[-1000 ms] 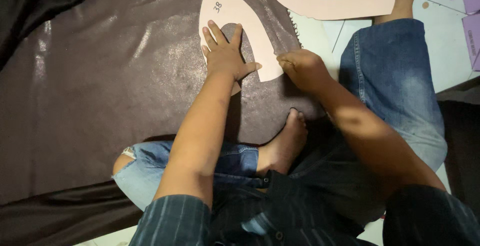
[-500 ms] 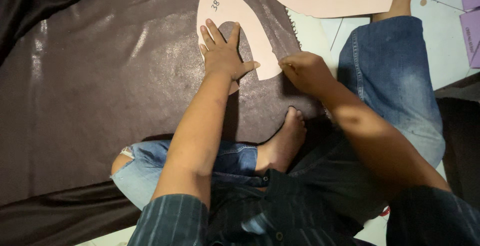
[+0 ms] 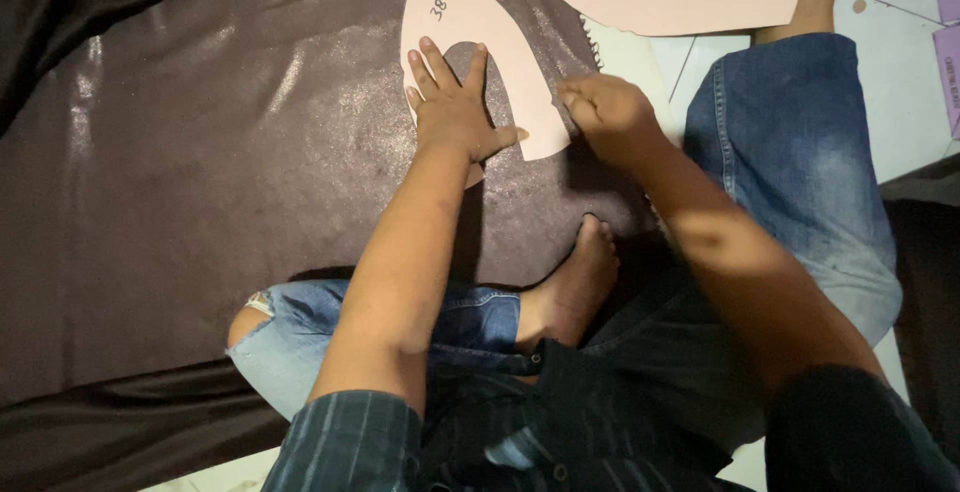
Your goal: The person places a U-shaped paper pattern on a dark sheet of material and traces its outline using a small tool. They reposition the pattern multiple times to trace different sections of the shape.
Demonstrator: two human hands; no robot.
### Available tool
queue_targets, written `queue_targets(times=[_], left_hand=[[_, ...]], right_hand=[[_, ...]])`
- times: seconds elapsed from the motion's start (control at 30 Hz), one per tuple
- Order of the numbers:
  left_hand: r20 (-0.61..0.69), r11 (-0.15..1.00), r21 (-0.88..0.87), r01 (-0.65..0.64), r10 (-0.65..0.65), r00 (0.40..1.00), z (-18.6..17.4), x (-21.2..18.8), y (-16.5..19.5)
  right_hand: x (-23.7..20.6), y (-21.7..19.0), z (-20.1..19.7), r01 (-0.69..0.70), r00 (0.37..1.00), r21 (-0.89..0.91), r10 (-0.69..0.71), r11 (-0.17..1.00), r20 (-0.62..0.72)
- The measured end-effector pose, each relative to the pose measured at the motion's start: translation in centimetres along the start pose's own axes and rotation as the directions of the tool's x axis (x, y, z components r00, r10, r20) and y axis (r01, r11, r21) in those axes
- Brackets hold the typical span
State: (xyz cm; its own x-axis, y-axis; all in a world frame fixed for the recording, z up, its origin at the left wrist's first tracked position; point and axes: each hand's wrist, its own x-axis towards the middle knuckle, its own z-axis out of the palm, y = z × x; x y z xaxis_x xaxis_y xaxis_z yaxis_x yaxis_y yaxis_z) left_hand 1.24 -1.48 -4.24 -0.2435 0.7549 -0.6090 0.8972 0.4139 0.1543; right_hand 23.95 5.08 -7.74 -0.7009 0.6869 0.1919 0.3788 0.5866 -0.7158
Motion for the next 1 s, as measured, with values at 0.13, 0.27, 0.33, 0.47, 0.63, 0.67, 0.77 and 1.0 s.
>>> queue_targets(times=[0.13, 0.27, 0.33, 0.47, 0.63, 0.67, 0.77, 1.0], left_hand=[[0.02, 0.999, 0.035, 0.011, -0.012, 1.0, -0.5, -0.2, 0.3], [0.011, 0.999, 0.037, 0.007, -0.008, 1.0, -0.5, -0.3, 0.4], [0.009, 0.999, 0.034, 0.007, -0.008, 1.0, -0.3, -0.3, 0.3], [-0.021, 1.0, 0.027, -0.003, 0.004, 1.0, 0.2, -0.1, 0.0], [-0.072, 1.0, 0.005, -0.018, 0.018, 0.997, 0.9, -0.1, -0.2], [-0.07, 1.0, 0.006, -0.019, 0.019, 0.997, 0.9, 0.0, -0.2], [-0.049, 1.0, 0.0, -0.013, 0.013, 0.999, 1.0, 0.0, -0.4], [-0.08, 1.0, 0.007, -0.012, 0.012, 0.997, 1.0, -0.3, -0.6]], right_hand=[[1.5, 0.4, 0.6, -0.098, 0.994, 0.07, 0.094, 0.993, 0.053], [0.9, 0.1, 0.6, 0.079, 0.996, -0.091, -0.076, 0.993, 0.043], [0.1, -0.1, 0.4, 0.188, 0.982, -0.148, -0.187, 0.971, 0.023], [-1.1, -0.2, -0.5, 0.148, 0.988, -0.169, -0.136, 0.974, 0.078], [-1.7, -0.6, -0.8, 0.107, 0.992, -0.151, -0.096, 0.983, 0.081], [-1.8, -0.6, -0.8, 0.119, 0.991, -0.153, -0.108, 0.981, 0.078], [-2.2, -0.7, -0.8, 0.13, 0.977, -0.259, -0.078, 0.957, 0.201], [-3.0, -0.4, -0.6, 0.069, 0.995, -0.148, -0.058, 0.987, 0.079]])
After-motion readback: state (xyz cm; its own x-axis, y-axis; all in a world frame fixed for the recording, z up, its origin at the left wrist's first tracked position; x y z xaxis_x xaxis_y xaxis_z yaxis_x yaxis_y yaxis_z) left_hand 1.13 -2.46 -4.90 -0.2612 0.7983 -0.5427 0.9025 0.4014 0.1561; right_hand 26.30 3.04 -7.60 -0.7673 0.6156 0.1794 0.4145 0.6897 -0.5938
